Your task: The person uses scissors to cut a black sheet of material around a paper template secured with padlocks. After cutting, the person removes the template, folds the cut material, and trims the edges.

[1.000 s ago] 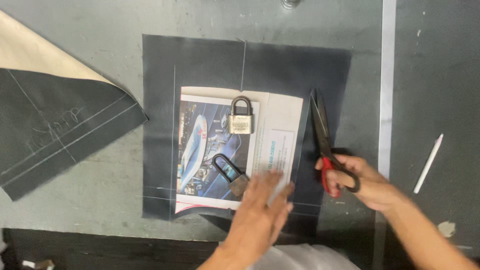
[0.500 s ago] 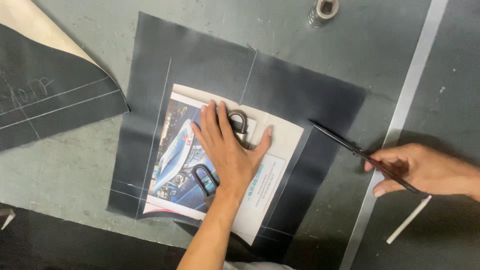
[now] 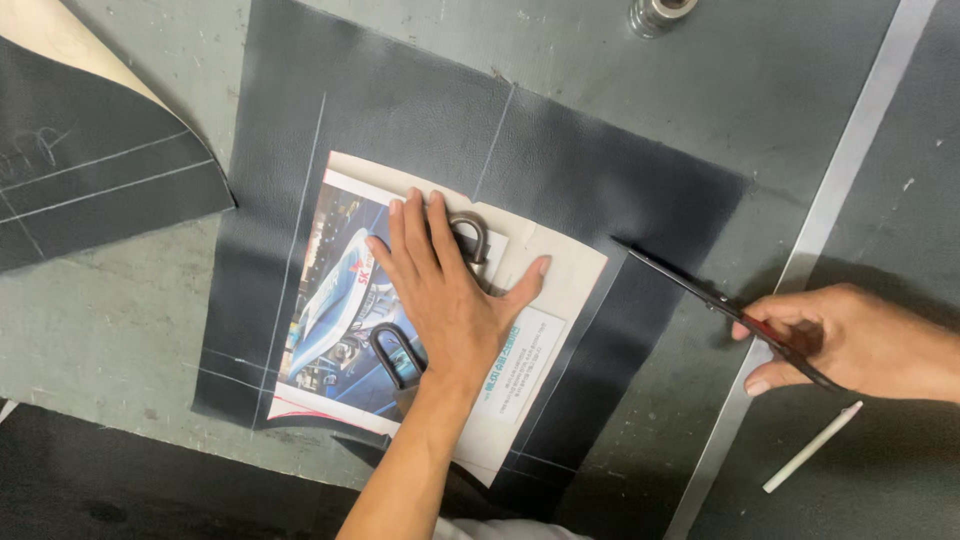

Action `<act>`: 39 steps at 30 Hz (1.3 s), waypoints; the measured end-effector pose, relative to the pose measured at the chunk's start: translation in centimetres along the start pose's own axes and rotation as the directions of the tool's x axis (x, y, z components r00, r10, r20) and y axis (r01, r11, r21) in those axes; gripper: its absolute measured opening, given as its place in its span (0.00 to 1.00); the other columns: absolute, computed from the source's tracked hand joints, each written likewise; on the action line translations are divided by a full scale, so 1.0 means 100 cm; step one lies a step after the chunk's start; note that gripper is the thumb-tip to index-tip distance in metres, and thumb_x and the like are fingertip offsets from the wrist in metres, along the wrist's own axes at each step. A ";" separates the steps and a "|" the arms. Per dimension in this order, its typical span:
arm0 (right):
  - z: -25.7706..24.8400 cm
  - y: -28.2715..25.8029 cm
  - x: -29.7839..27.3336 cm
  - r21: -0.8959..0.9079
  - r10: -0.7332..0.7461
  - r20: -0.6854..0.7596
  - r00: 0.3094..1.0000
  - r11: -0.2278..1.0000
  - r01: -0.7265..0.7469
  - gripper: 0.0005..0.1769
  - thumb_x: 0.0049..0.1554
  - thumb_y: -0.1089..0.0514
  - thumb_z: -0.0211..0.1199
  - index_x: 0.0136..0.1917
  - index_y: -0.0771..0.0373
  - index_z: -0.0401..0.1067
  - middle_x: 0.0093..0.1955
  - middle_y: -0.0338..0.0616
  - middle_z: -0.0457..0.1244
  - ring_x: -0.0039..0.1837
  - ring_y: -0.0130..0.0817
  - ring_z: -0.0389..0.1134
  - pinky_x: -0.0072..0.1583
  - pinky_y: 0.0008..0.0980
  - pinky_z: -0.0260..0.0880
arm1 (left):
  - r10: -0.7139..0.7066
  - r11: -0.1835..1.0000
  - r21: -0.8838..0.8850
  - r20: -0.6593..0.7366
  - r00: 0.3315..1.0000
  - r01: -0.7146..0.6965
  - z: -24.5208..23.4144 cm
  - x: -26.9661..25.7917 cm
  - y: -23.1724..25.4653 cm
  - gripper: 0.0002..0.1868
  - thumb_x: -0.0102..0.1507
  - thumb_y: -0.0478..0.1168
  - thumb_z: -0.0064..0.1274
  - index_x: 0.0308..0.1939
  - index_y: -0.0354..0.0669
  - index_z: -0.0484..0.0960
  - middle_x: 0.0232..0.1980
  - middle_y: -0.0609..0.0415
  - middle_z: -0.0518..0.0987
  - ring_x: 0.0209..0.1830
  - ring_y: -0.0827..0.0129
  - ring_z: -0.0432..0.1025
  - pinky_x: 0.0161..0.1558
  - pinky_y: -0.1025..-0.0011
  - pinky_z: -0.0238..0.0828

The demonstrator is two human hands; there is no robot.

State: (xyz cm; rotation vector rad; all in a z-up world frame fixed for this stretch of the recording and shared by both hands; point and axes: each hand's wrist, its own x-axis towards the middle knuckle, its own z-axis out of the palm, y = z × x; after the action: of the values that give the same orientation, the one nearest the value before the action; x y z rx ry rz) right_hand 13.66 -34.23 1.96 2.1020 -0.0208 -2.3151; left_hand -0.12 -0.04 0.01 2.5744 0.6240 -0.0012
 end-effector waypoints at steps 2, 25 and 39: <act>0.002 0.002 0.002 0.008 -0.055 0.007 0.998 0.998 0.055 0.34 0.42 0.44 0.80 0.60 0.51 0.77 0.35 0.34 0.59 0.39 0.30 0.61 0.48 0.35 0.68 | -0.004 1.000 0.003 0.013 1.000 0.004 0.000 -0.001 -0.001 0.62 0.55 0.68 0.67 0.74 0.23 0.57 0.76 0.28 0.55 0.82 0.36 0.44 0.78 0.31 0.30; -0.001 -0.010 -0.003 0.025 -0.121 -0.058 0.991 0.992 0.123 0.35 0.41 0.39 0.83 0.57 0.55 0.76 0.35 0.35 0.59 0.40 0.29 0.59 0.46 0.34 0.61 | 0.007 1.000 -0.002 0.010 1.000 -0.007 -0.001 0.000 -0.001 0.63 0.55 0.69 0.66 0.74 0.21 0.58 0.76 0.27 0.56 0.82 0.36 0.44 0.77 0.30 0.30; -0.014 -0.043 -0.016 -0.010 -0.032 -0.089 0.996 0.999 0.031 0.32 0.41 0.42 0.82 0.56 0.53 0.77 0.29 0.36 0.53 0.35 0.30 0.53 0.42 0.34 0.56 | 0.011 1.000 0.001 -0.028 1.000 -0.011 0.000 0.001 -0.002 0.63 0.54 0.70 0.65 0.73 0.22 0.59 0.75 0.28 0.57 0.81 0.37 0.46 0.77 0.30 0.32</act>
State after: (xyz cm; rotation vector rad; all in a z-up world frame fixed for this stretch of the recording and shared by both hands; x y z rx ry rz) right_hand 15.16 -29.93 3.36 2.2149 0.0236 -2.2308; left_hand -0.13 0.16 -0.12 2.5830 0.6206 0.0376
